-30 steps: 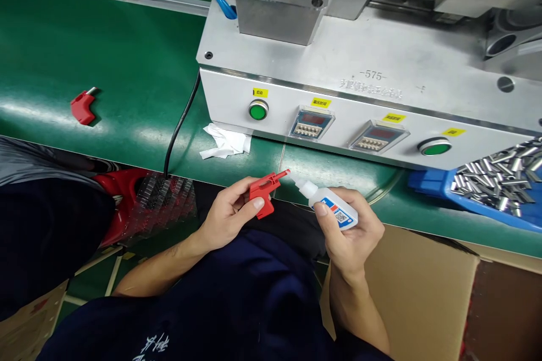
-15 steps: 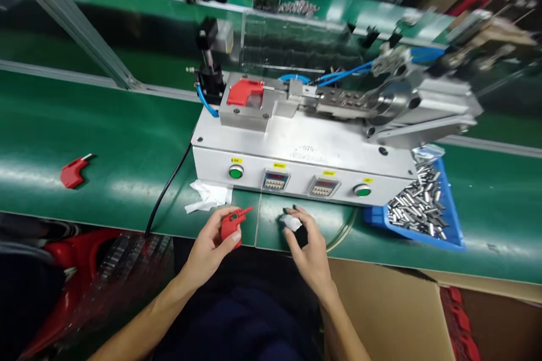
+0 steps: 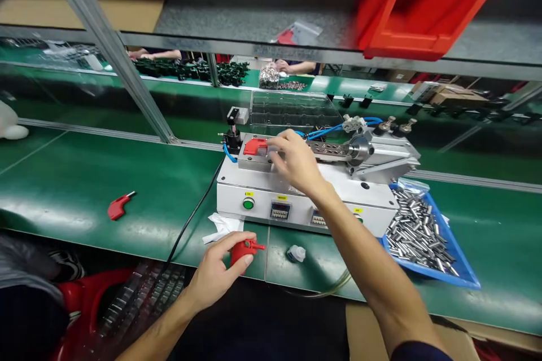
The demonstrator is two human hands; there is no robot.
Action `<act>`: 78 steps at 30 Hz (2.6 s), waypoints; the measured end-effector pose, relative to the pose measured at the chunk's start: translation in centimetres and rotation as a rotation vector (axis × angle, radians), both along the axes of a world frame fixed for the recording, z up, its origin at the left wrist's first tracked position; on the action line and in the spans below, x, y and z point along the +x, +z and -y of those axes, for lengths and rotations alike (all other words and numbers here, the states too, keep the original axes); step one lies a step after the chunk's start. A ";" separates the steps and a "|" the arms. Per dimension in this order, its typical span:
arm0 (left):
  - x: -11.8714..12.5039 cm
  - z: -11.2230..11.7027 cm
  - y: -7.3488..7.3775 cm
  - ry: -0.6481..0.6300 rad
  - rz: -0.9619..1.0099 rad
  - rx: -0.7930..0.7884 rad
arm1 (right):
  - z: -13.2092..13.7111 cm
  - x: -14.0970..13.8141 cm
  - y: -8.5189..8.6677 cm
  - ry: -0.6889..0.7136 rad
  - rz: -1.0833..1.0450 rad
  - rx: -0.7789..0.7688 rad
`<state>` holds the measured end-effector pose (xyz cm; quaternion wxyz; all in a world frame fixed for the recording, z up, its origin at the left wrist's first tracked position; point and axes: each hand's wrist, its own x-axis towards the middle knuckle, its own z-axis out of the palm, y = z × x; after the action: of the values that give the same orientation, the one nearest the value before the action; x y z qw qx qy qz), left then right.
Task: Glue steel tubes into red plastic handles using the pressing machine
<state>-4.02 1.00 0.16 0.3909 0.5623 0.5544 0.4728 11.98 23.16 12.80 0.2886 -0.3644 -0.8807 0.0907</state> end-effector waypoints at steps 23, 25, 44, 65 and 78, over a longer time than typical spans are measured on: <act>-0.9 -21.2 13.3 0.126 -1.189 0.235 | 17.0 -0.9 -8.4 0.130 0.486 -0.201; -0.5 -21.3 12.9 0.123 -1.209 0.242 | 17.3 -1.1 -10.2 0.091 0.515 -0.221; -3.7 -17.8 7.9 0.067 -0.938 0.554 | 14.0 19.8 -0.1 0.158 -0.111 -0.573; -2.7 -18.7 5.9 0.241 -0.875 0.749 | 5.6 27.2 -3.4 -0.682 -0.264 -0.159; -3.1 -19.8 6.8 0.245 -0.919 0.676 | -4.0 2.0 0.5 -0.087 0.151 0.076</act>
<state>-7.12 20.84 7.01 -0.1485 0.7351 0.5464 0.3727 13.95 27.20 13.35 0.2385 -0.3970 -0.8861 0.0167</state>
